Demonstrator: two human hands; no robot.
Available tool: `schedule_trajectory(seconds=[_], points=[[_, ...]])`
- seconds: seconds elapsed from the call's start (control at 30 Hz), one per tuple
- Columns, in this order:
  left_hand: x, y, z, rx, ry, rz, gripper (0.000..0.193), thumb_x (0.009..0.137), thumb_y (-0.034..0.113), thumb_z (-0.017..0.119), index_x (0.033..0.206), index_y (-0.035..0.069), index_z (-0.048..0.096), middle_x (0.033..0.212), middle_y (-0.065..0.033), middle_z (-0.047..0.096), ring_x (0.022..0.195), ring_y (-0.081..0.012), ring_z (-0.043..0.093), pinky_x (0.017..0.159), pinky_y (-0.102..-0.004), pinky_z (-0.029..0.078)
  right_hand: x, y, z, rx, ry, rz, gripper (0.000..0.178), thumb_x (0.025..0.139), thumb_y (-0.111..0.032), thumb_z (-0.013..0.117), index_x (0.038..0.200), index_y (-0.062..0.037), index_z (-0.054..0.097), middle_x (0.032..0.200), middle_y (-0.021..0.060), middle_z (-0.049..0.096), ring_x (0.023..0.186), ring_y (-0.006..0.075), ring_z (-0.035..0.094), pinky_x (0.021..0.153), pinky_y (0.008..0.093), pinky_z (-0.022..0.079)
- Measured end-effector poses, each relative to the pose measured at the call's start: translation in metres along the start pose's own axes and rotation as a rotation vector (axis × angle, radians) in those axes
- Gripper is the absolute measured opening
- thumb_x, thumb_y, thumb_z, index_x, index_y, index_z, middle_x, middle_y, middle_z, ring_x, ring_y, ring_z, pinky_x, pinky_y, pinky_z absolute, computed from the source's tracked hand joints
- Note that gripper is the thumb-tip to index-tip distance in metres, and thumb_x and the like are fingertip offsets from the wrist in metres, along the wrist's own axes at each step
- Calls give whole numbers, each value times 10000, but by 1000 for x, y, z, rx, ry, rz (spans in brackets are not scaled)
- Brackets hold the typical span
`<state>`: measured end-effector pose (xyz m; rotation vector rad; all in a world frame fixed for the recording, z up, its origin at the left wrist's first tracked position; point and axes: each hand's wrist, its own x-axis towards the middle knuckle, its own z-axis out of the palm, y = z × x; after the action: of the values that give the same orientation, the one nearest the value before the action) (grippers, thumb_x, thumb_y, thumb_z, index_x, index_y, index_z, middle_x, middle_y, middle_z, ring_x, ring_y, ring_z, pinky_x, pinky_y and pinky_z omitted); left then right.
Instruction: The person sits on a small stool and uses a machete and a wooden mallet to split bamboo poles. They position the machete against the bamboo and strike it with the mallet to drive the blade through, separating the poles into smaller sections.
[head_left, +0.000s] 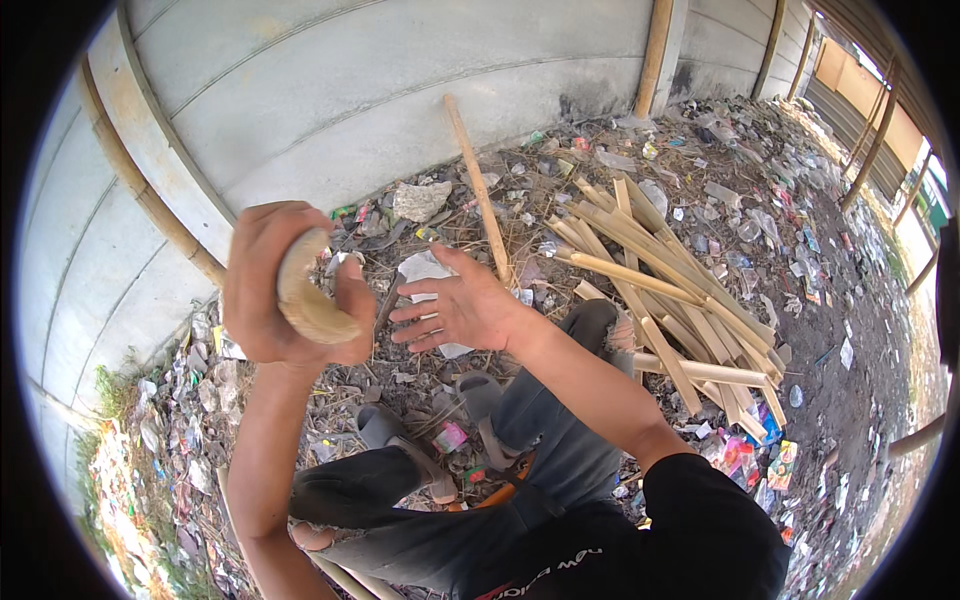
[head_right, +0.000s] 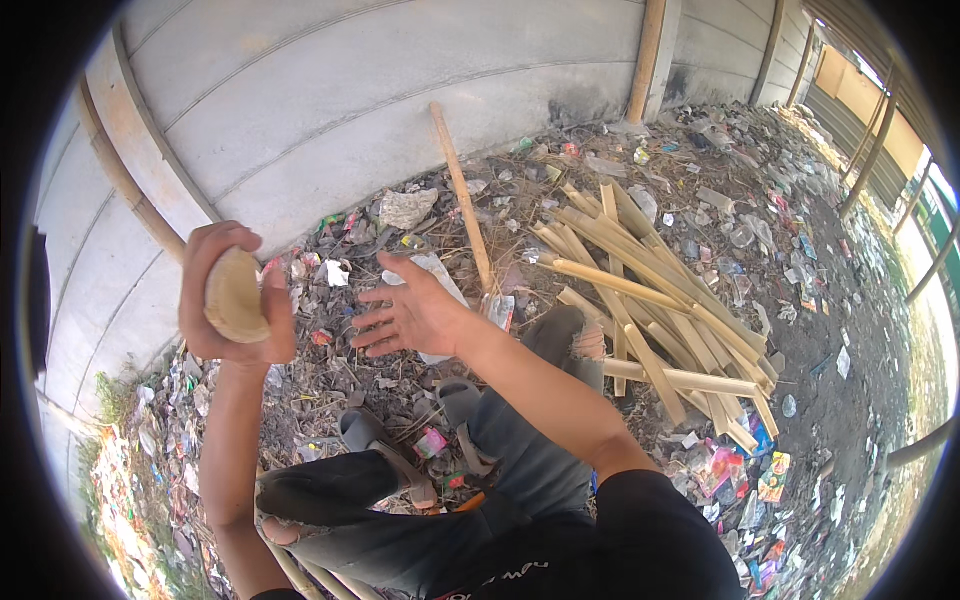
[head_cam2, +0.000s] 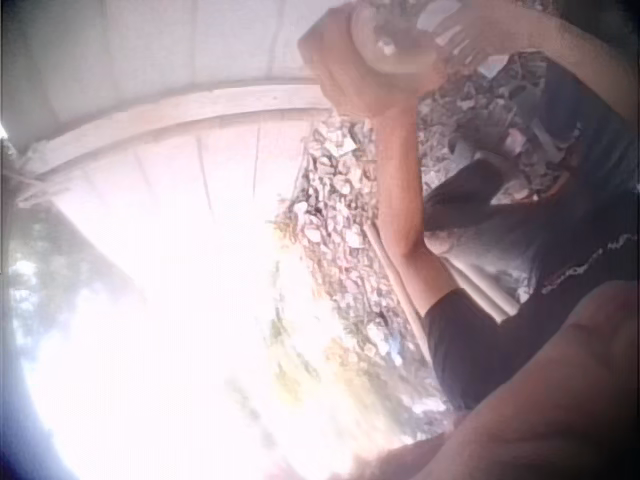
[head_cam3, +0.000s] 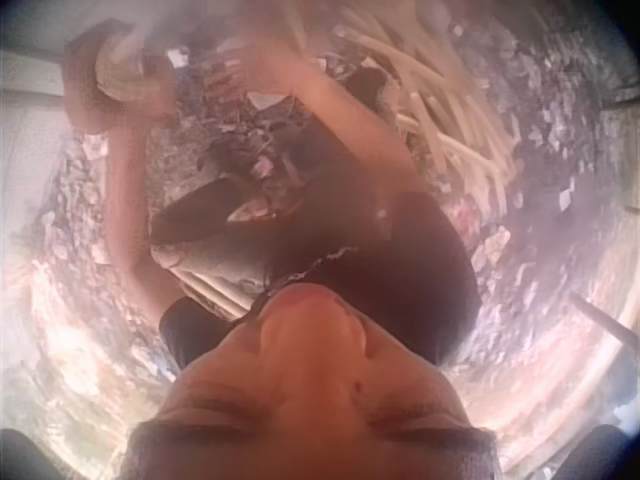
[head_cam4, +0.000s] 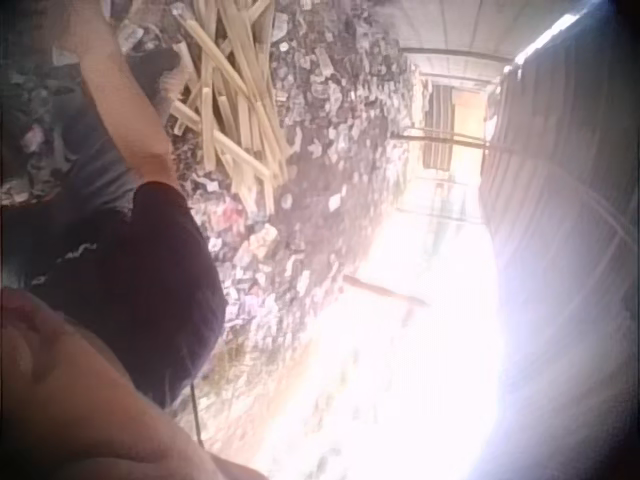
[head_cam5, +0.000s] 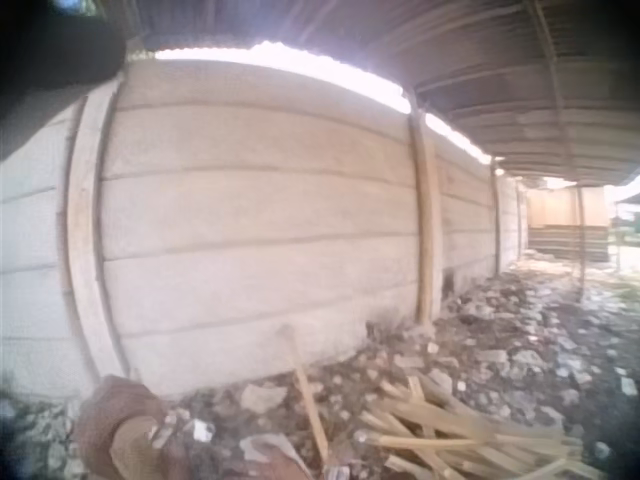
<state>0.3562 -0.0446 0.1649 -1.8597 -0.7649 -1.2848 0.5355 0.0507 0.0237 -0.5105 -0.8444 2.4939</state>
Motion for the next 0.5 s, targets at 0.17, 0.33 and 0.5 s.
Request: schedule_trajectory(seconds=[0.17,0.33,0.5], points=[[-71,53,65,-116,-67,388,308,757,242,729,1050,156,763,1047,-69,721,972,-263,697,823,-407,561,49,-27,40,231,-281,192,580,904,-419,738,1258,2,557,1053,106,627,830,163,659,762,310,572],[-89,98,47,-414,-428,217,522,794,256,713,1306,172,663,1417,-117,569,1316,-284,544,1052,-482,467,2,-33,11,-868,269,-176,701,697,-45,700,1381,-7,550,1078,118,649,788,171,642,693,280,536],[-134,31,-62,-225,-847,-34,666,804,255,729,1438,146,556,1532,-143,468,1429,-328,422,1147,-517,377,-96,-84,-92,-1443,486,-466,985,576,27,611,1539,24,405,1276,203,647,1089,269,683,957,356,526]])
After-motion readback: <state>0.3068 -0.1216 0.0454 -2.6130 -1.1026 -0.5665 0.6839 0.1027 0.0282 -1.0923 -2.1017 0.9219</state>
